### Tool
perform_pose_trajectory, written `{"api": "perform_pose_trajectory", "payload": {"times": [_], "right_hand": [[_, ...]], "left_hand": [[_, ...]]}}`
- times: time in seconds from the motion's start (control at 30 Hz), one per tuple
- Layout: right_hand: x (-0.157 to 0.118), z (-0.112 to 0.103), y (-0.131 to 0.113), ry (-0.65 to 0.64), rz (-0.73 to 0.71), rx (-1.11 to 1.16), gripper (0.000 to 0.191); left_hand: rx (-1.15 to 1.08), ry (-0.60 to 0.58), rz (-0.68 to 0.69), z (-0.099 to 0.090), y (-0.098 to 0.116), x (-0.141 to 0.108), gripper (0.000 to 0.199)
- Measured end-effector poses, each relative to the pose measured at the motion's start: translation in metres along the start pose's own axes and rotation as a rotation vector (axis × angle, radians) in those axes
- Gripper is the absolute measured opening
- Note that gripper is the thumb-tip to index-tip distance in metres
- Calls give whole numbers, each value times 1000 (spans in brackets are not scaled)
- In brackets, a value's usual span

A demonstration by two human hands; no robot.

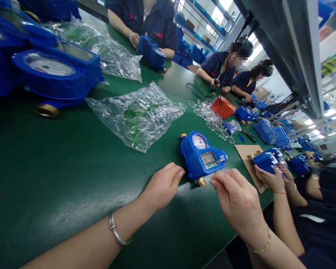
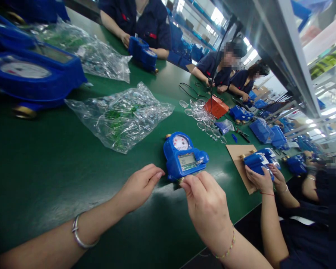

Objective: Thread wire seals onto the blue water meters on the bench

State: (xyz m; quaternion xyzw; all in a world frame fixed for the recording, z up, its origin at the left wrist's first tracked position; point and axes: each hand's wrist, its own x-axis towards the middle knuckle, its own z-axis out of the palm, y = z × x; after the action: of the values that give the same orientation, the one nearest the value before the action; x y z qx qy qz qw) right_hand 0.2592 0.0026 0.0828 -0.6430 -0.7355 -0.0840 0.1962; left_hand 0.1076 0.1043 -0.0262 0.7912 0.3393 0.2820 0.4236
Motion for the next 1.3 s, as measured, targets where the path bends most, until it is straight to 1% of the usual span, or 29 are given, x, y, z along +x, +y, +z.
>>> {"api": "perform_pose_trajectory", "payload": {"times": [0.37, 0.77, 0.9, 1.3], "right_hand": [[-1, 1, 3, 16, 13, -24, 10], [-1, 3, 4, -1, 13, -37, 14], [-2, 4, 3, -17, 18, -32, 12], [-2, 1, 4, 9, 17, -37, 11]], "left_hand": [[27, -8, -4, 1, 0, 0, 31], [29, -9, 1, -1, 1, 0, 32], [31, -10, 1, -1, 1, 0, 31], [32, -8, 10, -1, 0, 0, 31]]}}
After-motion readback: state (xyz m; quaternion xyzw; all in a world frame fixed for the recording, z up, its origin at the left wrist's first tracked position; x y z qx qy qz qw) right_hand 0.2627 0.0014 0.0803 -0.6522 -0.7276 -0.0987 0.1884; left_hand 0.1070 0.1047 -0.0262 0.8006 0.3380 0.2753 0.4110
